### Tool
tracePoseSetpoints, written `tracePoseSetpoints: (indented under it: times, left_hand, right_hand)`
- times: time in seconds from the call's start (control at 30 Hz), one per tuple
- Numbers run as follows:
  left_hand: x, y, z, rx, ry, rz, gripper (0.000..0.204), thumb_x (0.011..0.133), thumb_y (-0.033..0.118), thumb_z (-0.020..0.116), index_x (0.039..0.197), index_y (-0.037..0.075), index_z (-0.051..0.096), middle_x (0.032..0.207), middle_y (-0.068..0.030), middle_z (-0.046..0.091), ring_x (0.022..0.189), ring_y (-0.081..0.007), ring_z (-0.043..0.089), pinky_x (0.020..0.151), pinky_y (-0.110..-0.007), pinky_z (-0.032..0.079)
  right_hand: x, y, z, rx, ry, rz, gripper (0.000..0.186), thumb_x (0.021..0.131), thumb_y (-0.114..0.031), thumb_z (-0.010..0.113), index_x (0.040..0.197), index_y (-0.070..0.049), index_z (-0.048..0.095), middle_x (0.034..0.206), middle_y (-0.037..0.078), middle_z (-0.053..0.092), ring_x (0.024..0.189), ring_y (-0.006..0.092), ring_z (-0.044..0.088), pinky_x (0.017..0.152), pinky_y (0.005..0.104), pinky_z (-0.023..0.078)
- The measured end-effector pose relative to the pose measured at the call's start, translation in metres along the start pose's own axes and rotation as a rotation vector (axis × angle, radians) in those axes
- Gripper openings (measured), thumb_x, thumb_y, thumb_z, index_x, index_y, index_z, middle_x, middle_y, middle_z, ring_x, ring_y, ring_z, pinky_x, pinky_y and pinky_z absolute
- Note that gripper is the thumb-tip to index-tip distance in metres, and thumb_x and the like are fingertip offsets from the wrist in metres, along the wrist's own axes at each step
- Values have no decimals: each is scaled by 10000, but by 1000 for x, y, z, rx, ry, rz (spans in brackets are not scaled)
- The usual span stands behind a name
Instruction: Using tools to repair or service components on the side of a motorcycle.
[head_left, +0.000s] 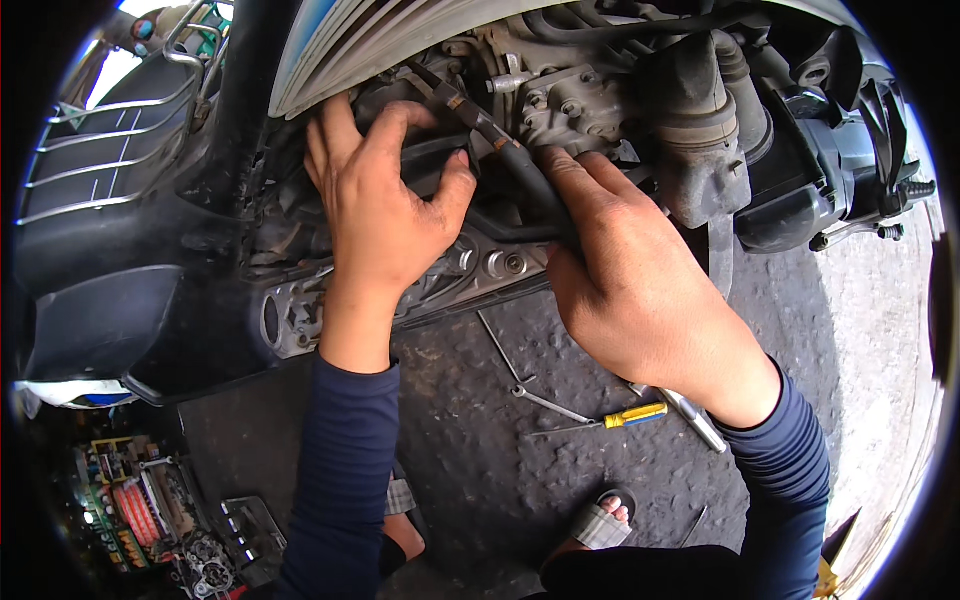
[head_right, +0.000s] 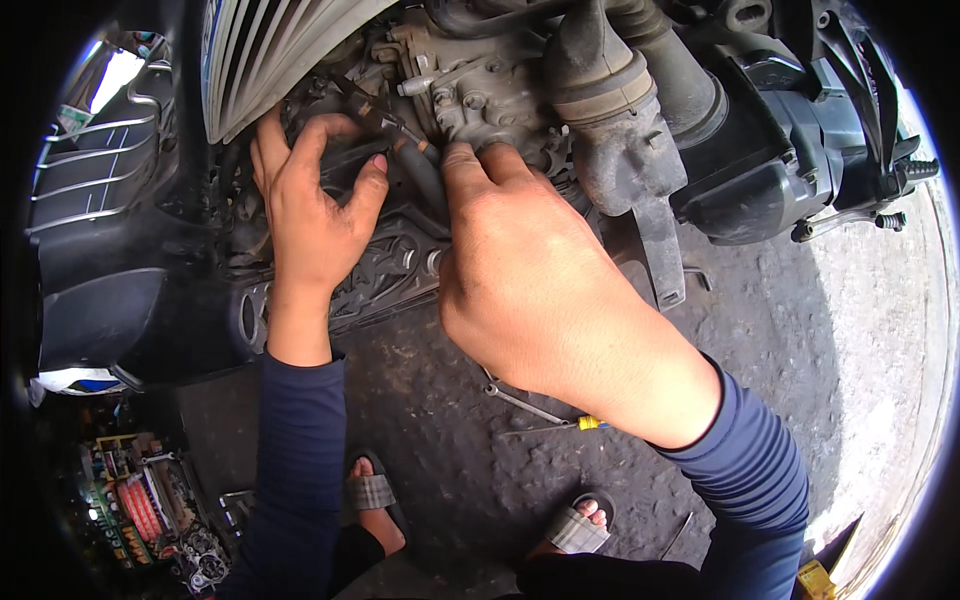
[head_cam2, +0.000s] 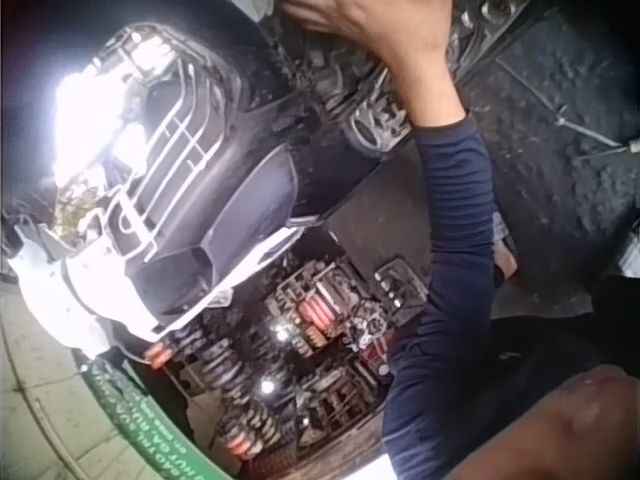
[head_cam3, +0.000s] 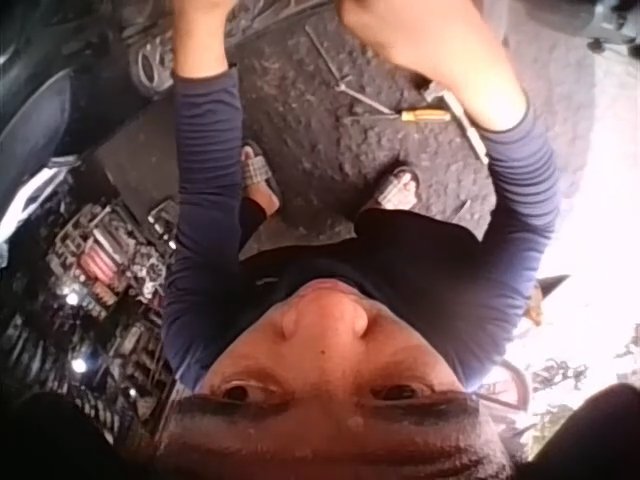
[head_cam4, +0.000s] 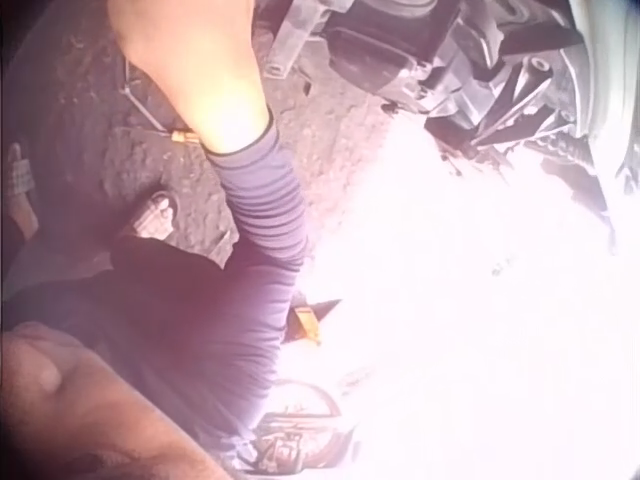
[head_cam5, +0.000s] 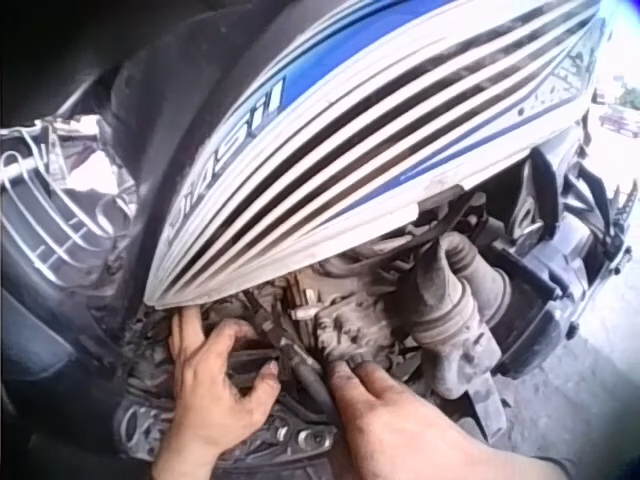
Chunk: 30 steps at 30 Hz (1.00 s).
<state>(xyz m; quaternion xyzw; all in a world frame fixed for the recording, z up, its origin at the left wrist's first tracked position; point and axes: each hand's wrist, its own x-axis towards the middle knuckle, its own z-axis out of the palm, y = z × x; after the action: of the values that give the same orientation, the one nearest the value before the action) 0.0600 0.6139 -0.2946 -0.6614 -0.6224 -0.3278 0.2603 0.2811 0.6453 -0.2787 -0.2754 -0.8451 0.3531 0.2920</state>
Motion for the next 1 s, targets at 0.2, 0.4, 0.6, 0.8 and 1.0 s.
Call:
tracePoseSetpoints:
  times: [0.2, 0.4, 0.6, 0.8, 1.0]
  left_hand:
    - [8, -4, -12, 50, -51, 22, 329, 713, 222, 825, 931, 48, 651, 1233, -211, 564, 1138, -441, 529, 989, -543, 417]
    - [-7, -9, -12, -25, -47, 17, 409, 725, 227, 821, 1069, 48, 691, 1388, -277, 526, 1184, -485, 511, 1031, -550, 402]
    - [-6, -26, -15, 10, -42, 90, 409, 747, 249, 815, 1080, 45, 691, 1412, -290, 521, 1194, -476, 516, 1044, -547, 383]
    - [-21, -30, -17, -171, -13, 27, 475, 755, 229, 805, 1179, 58, 679, 1470, -286, 479, 1263, -478, 504, 1089, -576, 369]
    - [-42, -28, -21, 59, -113, 31, 715, 784, 200, 776, 1435, 62, 516, 1576, -266, 404, 1466, -481, 361, 1188, -627, 271]
  right_hand:
    - [-3, -2, 5, -120, 44, -27, 588, 826, 68, 587, 1396, 138, 460, 1109, 293, 557, 1051, 481, 599, 898, 483, 499]
    - [-10, -6, 3, -135, 18, -4, 596, 815, 82, 580, 1395, 145, 464, 1106, 299, 568, 1005, 488, 616, 854, 482, 519]
    - [-1, -17, 5, -3, -33, 27, 639, 796, 86, 583, 1425, 118, 477, 1054, 307, 622, 917, 488, 646, 787, 469, 531]
    - [8, -18, 7, 44, 22, 74, 178, 779, 83, 607, 912, 57, 491, 912, 310, 579, 827, 506, 593, 662, 473, 450]
    - [10, -17, 19, -179, 36, -90, 200, 777, 51, 585, 958, 95, 513, 904, 313, 585, 841, 507, 629, 756, 541, 529]
